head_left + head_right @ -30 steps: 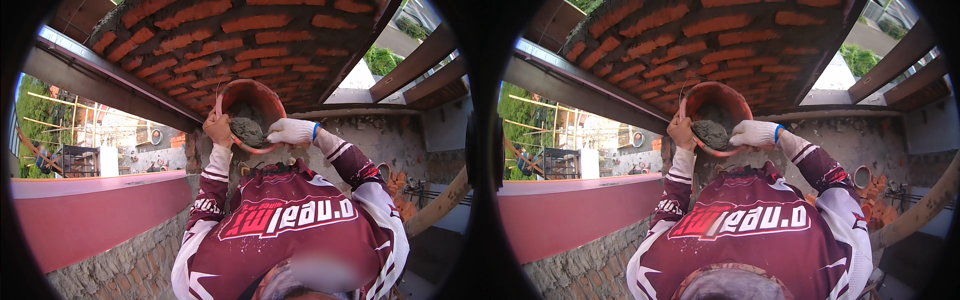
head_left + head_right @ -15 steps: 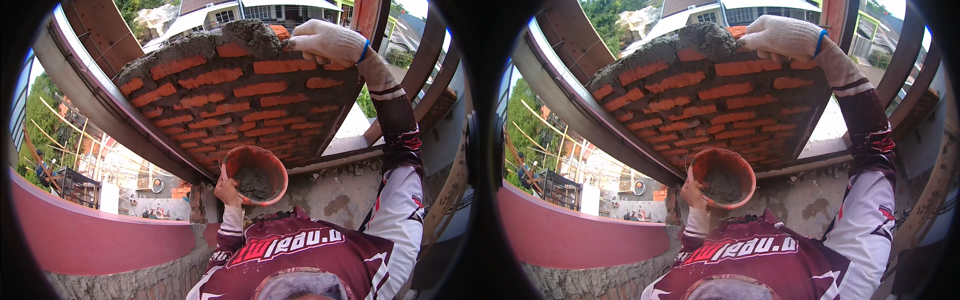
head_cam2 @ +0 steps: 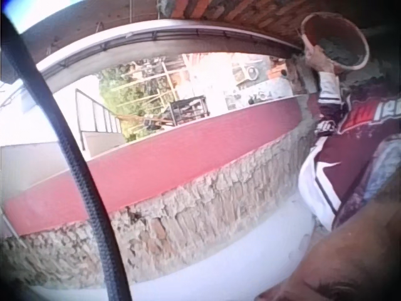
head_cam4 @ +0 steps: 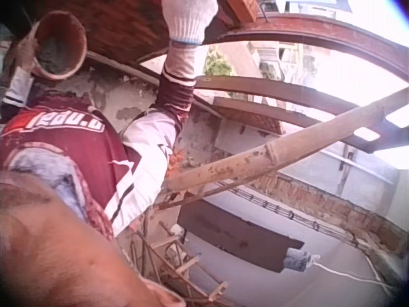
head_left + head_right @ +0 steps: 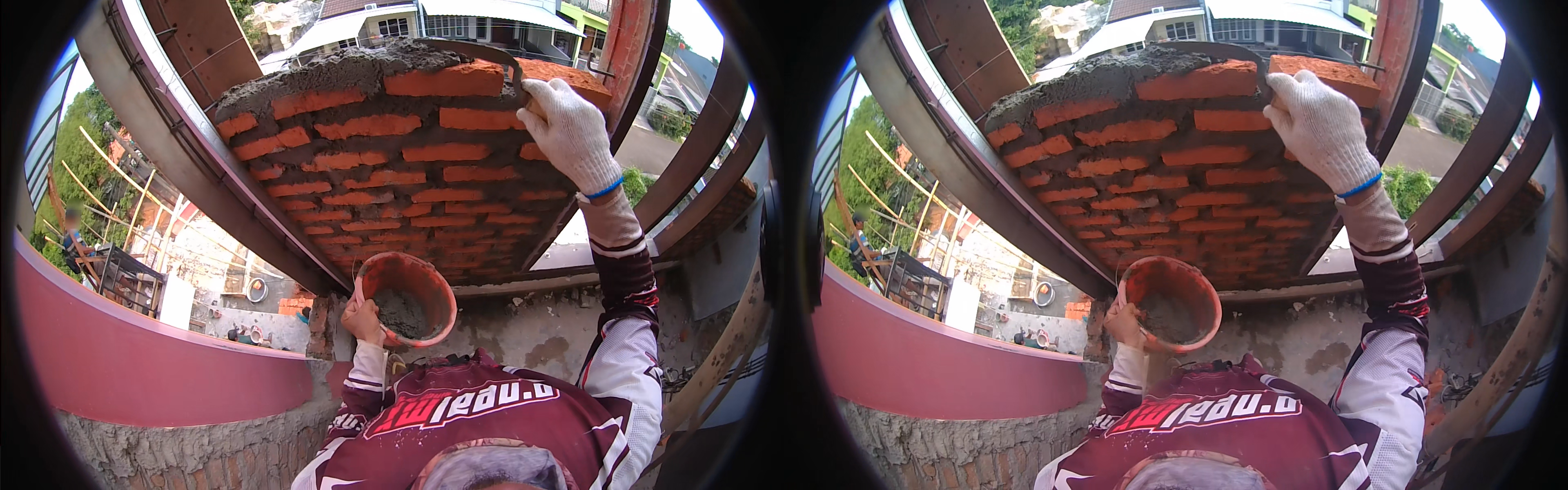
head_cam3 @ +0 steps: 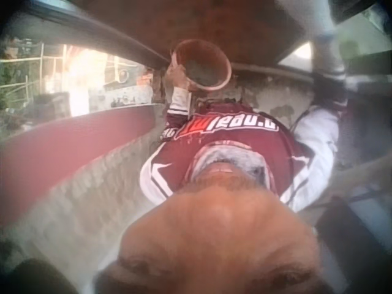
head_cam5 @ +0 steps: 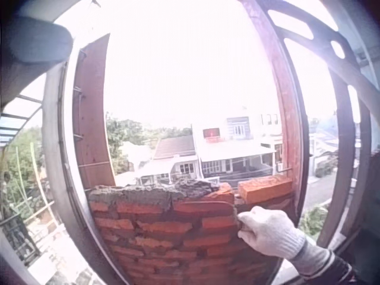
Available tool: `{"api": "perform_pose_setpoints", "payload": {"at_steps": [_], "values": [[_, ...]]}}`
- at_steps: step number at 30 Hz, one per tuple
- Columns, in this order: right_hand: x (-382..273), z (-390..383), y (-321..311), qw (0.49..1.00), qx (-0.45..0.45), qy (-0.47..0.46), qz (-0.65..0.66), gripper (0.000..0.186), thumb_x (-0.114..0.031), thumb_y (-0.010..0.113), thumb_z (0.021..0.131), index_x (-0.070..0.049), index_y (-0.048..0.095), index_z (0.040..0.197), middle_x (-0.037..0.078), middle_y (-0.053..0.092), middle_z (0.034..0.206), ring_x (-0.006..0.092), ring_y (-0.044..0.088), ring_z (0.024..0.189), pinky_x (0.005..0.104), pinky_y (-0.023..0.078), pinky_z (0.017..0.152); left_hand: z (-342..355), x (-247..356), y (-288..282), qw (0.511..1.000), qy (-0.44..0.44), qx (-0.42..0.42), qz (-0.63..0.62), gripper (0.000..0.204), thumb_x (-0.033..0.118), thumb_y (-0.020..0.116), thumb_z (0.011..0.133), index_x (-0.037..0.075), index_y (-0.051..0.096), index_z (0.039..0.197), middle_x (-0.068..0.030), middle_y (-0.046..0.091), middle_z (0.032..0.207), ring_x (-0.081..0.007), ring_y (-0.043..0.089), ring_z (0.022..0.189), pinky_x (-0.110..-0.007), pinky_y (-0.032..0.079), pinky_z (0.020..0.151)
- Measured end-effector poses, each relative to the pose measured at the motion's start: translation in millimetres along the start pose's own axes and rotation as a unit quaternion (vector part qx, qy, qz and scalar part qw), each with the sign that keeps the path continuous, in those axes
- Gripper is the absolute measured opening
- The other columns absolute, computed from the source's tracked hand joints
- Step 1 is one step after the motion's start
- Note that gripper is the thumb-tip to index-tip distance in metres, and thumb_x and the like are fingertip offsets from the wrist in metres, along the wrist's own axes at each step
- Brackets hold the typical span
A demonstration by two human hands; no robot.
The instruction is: The person places red bricks onto a partially built wall and applies mortar between them using a trowel. They repeatedly scoop mortar from a bucket, spread it on the bricks, and adjust the brick positions to align the wall.
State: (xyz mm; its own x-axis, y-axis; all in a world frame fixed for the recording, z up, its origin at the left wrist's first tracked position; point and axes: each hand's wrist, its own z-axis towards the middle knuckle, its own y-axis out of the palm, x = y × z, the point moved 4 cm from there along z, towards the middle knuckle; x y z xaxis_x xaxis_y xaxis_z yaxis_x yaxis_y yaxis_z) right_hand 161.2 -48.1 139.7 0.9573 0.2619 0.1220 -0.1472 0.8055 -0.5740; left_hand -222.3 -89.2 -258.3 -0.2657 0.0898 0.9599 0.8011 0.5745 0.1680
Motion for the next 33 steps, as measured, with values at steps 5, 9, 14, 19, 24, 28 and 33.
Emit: {"api": "perform_pose_setpoints", "payload": {"at_steps": [5,9,14,19,24,28,33], "values": [[-90.0,-132.6,97.7,0.881,-0.459,-0.075,0.081,0.021,-0.026,0.071,0.089,-0.008,0.07,0.101,0.018,0.074,0.088,0.0364,0.074,0.081,0.0496,0.059,0.07,-5.0,29.4,28.6,0.982,0.168,-0.084,0.022,0.005,-0.01,0.063,0.07,-0.007,0.06,0.068,-0.0136,0.074,0.12,-0.0098,0.061,0.072,-0.026,0.045,0.061],[-164.4,-194.2,146.0,0.899,-0.414,-0.02,0.14,0.017,-0.018,0.065,0.089,-0.004,0.071,0.096,0.02,0.074,0.086,0.0369,0.075,0.081,0.0493,0.06,0.071,-7.7,57.1,56.5,0.948,0.268,-0.166,0.053,0.024,-0.009,0.063,0.072,-0.003,0.042,0.06,-0.0171,0.074,0.118,-0.0094,0.06,0.082,-0.027,0.046,0.071],[-185.1,-231.3,159.0,0.786,-0.577,-0.112,0.194,0.017,-0.015,0.063,0.087,-0.003,0.073,0.094,0.022,0.076,0.089,0.0373,0.076,0.084,0.0481,0.061,0.073,8.1,83.6,67.8,0.937,0.269,-0.212,0.064,0.028,-0.01,0.062,0.072,-0.001,0.038,0.06,-0.0188,0.074,0.119,-0.0105,0.062,0.083,-0.027,0.047,0.071],[-171.3,-208.3,145.5,0.932,-0.335,0.025,0.136,0.013,-0.015,0.062,0.089,-0.007,0.073,0.091,0.016,0.074,0.081,0.0335,0.076,0.079,0.0449,0.06,0.065,-4.7,80.4,81.6,0.876,0.387,-0.278,0.072,0.028,-0.011,0.06,0.072,0.0,0.037,0.061,-0.0205,0.074,0.12,-0.0151,0.067,0.094,-0.027,0.048,0.076],[-181.2,-234.3,157.9,0.851,-0.504,-0.041,0.142,0.019,-0.016,0.063,0.087,-0.005,0.079,0.089,0.02,0.077,0.088,0.0363,0.077,0.085,0.0477,0.061,0.072,-2.8,73.1,83.7,0.904,0.316,-0.261,0.122,0.026,-0.009,0.06,0.07,-0.001,0.038,0.061,-0.0186,0.075,0.114,-0.0173,0.063,0.083,-0.03,0.047,0.072],[-151.1,-245.5,171.7,0.862,-0.486,0.022,0.141,0.024,-0.022,0.063,0.09,-0.001,0.073,0.094,0.023,0.076,0.092,0.0384,0.076,0.085,0.0485,0.06,0.07,-38.0,70.1,90.2,0.864,0.376,-0.295,0.157,0.023,-0.005,0.061,0.068,-0.003,0.039,0.061,-0.0204,0.076,0.103,-0.0193,0.066,0.082,-0.03,0.048,0.07],[-174.5,-307.6,155.0,0.499,-0.646,0.273,0.51,0.04,-0.034,0.066,0.091,0.004,0.069,0.103,0.016,0.071,0.085,0.0236,0.071,0.074,0.0402,0.057,0.064,-50.9,72.4,94.1,0.86,0.372,-0.34,0.08,0.027,-0.007,0.062,0.068,-0.002,0.036,0.06,-0.0189,0.076,0.106,-0.0182,0.068,0.09,-0.029,0.048,0.074]]}}
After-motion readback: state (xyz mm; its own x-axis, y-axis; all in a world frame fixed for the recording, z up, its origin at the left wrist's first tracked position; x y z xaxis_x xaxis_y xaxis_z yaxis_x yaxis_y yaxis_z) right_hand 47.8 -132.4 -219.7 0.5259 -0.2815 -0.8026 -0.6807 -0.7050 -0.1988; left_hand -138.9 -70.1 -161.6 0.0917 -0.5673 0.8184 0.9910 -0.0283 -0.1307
